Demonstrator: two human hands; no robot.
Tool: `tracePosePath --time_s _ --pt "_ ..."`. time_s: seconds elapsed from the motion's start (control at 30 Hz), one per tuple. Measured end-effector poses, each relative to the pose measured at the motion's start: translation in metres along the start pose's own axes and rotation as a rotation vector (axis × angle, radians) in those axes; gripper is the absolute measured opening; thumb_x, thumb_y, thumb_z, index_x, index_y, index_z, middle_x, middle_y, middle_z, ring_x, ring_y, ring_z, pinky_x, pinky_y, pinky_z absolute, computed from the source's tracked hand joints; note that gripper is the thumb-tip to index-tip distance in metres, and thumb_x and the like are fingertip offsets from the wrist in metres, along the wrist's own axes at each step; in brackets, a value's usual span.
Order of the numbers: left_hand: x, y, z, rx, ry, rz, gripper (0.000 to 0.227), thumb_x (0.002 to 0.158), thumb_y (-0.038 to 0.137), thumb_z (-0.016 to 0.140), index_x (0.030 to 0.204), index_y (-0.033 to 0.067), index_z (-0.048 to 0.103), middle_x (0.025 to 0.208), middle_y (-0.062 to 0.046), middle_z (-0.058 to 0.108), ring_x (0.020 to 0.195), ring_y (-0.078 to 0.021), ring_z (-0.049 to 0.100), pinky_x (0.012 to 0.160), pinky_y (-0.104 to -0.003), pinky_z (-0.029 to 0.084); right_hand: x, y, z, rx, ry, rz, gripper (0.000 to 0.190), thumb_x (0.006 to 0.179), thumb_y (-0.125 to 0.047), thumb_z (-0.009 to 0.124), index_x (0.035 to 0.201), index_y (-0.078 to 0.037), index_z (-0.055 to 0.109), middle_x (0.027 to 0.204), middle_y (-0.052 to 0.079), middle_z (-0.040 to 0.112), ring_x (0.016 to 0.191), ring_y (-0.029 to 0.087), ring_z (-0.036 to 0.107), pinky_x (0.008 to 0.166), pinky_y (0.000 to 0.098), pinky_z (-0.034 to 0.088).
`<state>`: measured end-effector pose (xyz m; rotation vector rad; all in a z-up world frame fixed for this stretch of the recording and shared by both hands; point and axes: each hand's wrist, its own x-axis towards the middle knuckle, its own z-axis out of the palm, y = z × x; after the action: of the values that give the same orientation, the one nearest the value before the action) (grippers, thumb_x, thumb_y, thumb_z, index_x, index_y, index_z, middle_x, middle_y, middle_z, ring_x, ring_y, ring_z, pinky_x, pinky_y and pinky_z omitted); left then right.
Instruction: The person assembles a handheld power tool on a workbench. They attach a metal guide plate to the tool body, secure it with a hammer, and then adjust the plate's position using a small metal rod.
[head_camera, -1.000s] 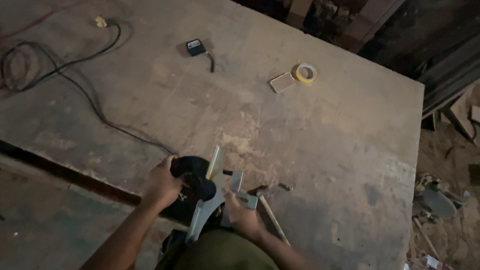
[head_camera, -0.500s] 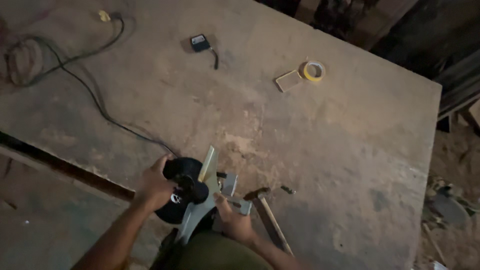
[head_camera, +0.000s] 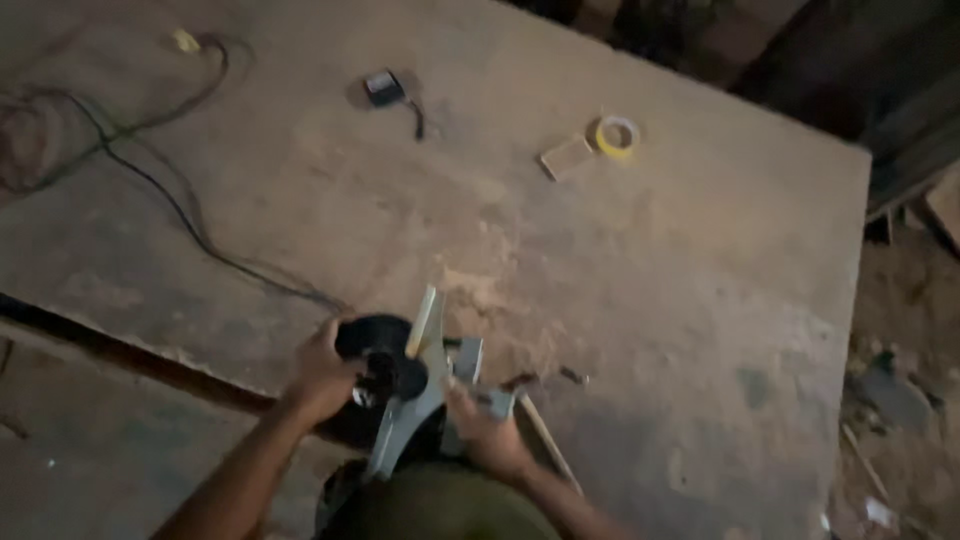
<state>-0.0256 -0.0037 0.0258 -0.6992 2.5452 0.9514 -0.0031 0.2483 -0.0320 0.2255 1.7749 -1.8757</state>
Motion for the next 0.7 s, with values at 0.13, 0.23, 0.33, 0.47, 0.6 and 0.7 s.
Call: tracePosePath --time_s 0.13,0.23,0.33,0.47,0.6,0.7 --pt "0.007 0.003 0.012 0.091 -0.04 -0.09 0.069 0.083 0.018 0.079 0.146 0.0117 0.052 0.131 -0.024 0.067 0.121 -0.0416 0.064 0.1 -0.049 0.053 -0.013 -0.037 -0.016 -0.12 0.065 0.26 0.052 0.097 -0.049 0.062 0.126 -0.006 0.063 0.113 0.004 0.069 0.102 0.013 0.062 0.084 0.0302 0.052" --pt "0.023 0.004 0.018 -0.033 0.082 0.12 0.069 0.077 0.021 0.082 0.139 0.0076 0.055 0.13 -0.022 0.066 0.119 -0.039 0.065 0.098 -0.046 0.053 -0.017 -0.056 -0.02 -0.173 0.004 0.172 0.058 0.101 -0.053 0.053 0.137 -0.009 0.056 0.123 0.004 0.067 0.113 0.015 0.06 0.093 0.0298 0.05" --pt "0.04 -0.001 0.023 -0.037 0.112 0.14 0.069 0.075 0.021 0.083 0.136 0.0047 0.056 0.128 -0.022 0.067 0.117 -0.0391 0.065 0.096 -0.047 0.053 -0.01 -0.053 -0.017 0.392 -0.035 0.082 0.051 0.097 -0.035 0.062 0.137 -0.006 0.05 0.122 0.007 0.065 0.11 0.021 0.064 0.086 0.0413 0.057" --pt "0.069 -0.004 0.023 0.12 0.061 0.061 0.062 0.081 0.031 0.083 0.131 0.0007 0.061 0.126 -0.025 0.068 0.117 -0.0397 0.066 0.097 -0.046 0.054 -0.002 -0.035 -0.043 0.453 -0.12 0.07 0.042 0.101 -0.033 0.054 0.126 0.0 0.06 0.102 0.014 0.069 0.089 0.027 0.07 0.077 0.044 0.062" --pt "0.098 -0.006 0.021 0.129 0.041 0.009 0.06 0.078 0.033 0.084 0.122 -0.0022 0.066 0.117 -0.027 0.071 0.11 -0.0406 0.069 0.091 -0.047 0.055 0.006 -0.021 -0.065 0.658 0.007 0.066 0.027 0.103 -0.02 0.058 0.118 0.002 0.064 0.091 0.012 0.068 0.076 0.023 0.067 0.068 0.0426 0.058" --pt "0.11 -0.008 0.022 0.096 0.037 -0.041 0.052 0.077 0.035 0.084 0.109 -0.0052 0.073 0.104 -0.028 0.074 0.099 -0.0395 0.073 0.084 -0.047 0.057 0.003 -0.018 -0.083 0.657 0.135 0.091 0.028 0.101 -0.017 0.059 0.118 0.004 0.064 0.089 0.012 0.069 0.073 0.021 0.065 0.066 0.0393 0.057"
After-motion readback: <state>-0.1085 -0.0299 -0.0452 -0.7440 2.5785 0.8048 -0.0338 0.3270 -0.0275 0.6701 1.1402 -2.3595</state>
